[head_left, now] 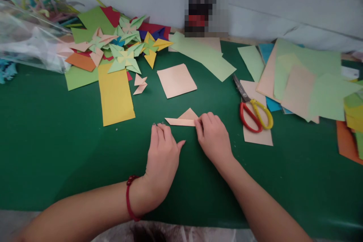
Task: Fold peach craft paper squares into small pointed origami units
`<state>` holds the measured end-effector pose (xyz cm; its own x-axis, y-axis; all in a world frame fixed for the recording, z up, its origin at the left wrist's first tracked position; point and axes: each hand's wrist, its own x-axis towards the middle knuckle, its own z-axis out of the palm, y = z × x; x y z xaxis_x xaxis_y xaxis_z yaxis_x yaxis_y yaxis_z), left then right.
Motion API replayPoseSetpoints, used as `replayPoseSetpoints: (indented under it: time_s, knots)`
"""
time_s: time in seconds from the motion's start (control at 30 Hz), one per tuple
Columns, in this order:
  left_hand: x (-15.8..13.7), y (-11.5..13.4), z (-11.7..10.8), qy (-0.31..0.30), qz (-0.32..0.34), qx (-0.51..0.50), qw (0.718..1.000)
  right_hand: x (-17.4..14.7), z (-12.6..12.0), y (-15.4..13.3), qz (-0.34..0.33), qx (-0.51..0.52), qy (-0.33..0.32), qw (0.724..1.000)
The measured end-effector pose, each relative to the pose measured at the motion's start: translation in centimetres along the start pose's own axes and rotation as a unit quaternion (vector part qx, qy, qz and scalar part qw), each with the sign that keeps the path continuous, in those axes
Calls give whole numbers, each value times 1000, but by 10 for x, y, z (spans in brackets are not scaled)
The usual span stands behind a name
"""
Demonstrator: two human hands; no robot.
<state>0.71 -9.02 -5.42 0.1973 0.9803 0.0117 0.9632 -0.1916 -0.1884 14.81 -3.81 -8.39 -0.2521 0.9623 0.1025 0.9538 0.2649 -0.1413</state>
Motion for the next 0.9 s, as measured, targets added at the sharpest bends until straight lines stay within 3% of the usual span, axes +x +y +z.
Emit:
replayPoseSetpoints:
  time_s: [0.2,0.33,0.4,0.57,0.9]
  knots:
    - [28,-23,1,33,19,-44,998,0,-1,0,-3,5,0,1000]
    - [26,-13,10,65,139,-79,985,0,-1,1,-14,7,10,1000]
    - [20,-3,14,49,202,-96,974,0,-1,1,-18,10,12,1000]
    - [12,9,20,9,206,-102,973,-1,-2,2,-9,40,0,999]
    - [8,10,16,-4,158,-94,983,-2,-1,4,-7,66,9,998]
